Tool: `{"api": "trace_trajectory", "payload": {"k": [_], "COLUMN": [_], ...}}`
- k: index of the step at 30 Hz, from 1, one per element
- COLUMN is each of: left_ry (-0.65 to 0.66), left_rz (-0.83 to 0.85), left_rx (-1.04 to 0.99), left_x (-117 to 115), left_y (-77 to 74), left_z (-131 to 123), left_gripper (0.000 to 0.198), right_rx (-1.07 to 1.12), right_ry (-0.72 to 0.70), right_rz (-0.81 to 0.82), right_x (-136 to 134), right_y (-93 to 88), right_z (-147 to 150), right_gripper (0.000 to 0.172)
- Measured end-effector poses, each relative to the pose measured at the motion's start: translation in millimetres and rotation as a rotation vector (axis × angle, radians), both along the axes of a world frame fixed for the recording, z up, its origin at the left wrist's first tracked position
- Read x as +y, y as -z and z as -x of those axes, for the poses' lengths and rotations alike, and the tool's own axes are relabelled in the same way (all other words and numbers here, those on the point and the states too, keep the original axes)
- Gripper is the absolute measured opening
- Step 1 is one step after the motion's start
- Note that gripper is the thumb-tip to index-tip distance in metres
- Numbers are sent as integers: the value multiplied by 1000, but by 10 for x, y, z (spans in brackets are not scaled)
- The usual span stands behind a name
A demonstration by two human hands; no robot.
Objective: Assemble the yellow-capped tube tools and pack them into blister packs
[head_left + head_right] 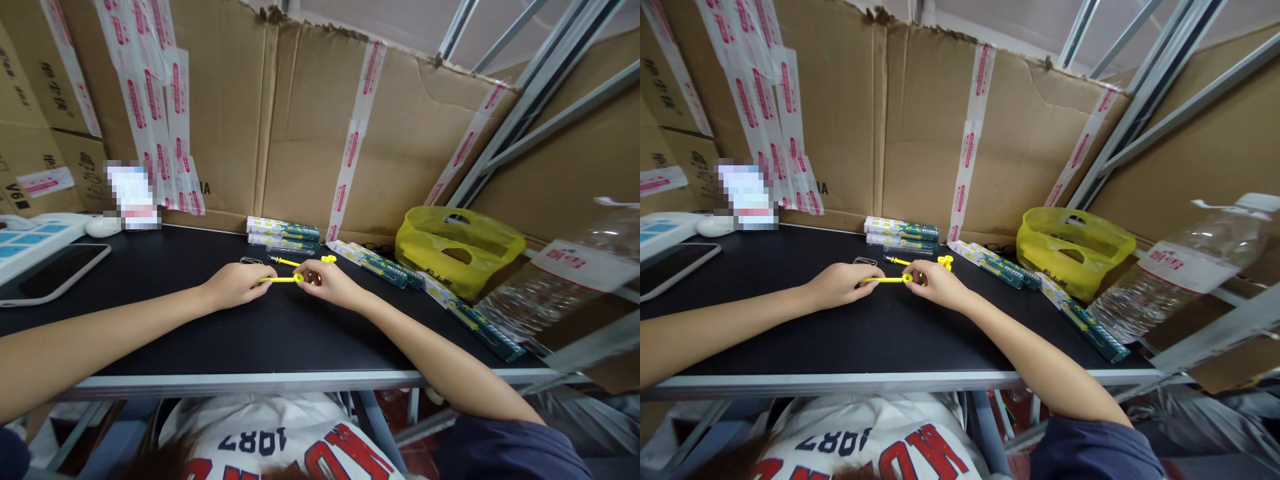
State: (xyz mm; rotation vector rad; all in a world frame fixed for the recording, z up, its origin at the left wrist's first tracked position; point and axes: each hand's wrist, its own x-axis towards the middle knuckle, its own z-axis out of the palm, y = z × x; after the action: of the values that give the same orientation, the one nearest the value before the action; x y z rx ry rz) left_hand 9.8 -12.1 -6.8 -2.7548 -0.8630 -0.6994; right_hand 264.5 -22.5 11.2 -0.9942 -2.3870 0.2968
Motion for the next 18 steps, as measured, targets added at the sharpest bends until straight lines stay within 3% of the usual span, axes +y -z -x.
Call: {"api": "trace_trajectory", "payload": {"k": [5, 11, 18], "left_ry": [3, 28, 5], "left_rz": [14, 40, 72], "left_rx": [-30, -39, -70], "left_x": [-6, -13, -33], "left_y": [-5, -3, -22], "left_z": [-2, -4, -12], "left_gripper": [27, 27, 26], "right_rx": [224, 271, 294], "right_ry": [-72, -170, -193], "right_rz": [158, 305, 349], "right_x": [-10, -64, -64], "right_y": [-3, -10, 2], "right_z": [7, 28, 19], "right_gripper": [21, 25, 25]}}
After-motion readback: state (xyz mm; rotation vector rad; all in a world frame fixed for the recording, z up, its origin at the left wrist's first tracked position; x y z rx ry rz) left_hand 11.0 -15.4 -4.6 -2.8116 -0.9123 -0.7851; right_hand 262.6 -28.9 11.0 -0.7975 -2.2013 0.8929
